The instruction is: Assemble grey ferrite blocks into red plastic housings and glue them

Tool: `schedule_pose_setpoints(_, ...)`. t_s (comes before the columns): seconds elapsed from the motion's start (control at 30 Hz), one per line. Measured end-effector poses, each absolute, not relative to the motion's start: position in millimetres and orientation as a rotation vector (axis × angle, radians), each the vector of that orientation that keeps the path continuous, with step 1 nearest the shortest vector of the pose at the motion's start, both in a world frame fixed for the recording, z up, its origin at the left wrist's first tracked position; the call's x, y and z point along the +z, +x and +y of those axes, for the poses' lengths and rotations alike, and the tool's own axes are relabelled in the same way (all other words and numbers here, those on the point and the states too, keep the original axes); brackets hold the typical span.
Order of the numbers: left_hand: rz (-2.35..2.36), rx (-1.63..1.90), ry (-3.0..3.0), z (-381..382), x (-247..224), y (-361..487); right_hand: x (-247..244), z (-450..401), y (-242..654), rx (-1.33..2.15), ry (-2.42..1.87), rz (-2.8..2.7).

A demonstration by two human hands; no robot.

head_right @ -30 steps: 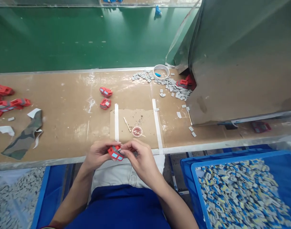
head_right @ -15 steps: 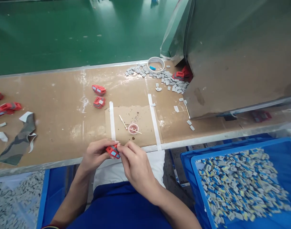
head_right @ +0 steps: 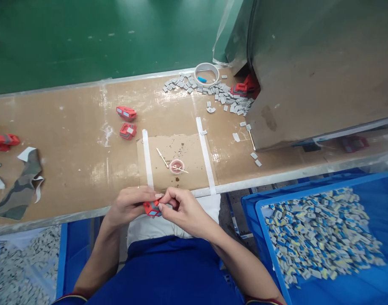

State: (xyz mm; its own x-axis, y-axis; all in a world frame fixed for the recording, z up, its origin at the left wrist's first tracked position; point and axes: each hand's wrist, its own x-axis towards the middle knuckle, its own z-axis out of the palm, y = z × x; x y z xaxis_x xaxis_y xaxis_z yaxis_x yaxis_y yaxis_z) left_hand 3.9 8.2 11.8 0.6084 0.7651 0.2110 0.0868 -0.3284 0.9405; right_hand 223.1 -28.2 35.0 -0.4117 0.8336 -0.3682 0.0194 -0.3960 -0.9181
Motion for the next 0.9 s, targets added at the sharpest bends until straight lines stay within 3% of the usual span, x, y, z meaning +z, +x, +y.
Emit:
schedule_pose_setpoints(0.13, 0.689, 0.714, 1.795, 8.8, 11.0, 2.0, 34.4, -30.7, 225.7, 2.0, -1.158, -1.129)
schedule_pose_setpoints(0.3, 0.67, 0.932, 1.751, 6.1, 7.1, 3.6, 41.5, -40.4, 219.6, 1.59, -1.185, -1.278)
schedule_pose_setpoints(0.43, 0.666, 1.076, 1.623, 1.9, 3.0, 4.0, 33.6, -49.0, 205.4, 1.613, -1.045, -1.065)
schedule_pose_setpoints(0.9, 0.842, 1.032, 1.463, -2.8, 6.0, 7.1, 30.3, -33.8, 208.9, 1.025, -1.192, -1.59)
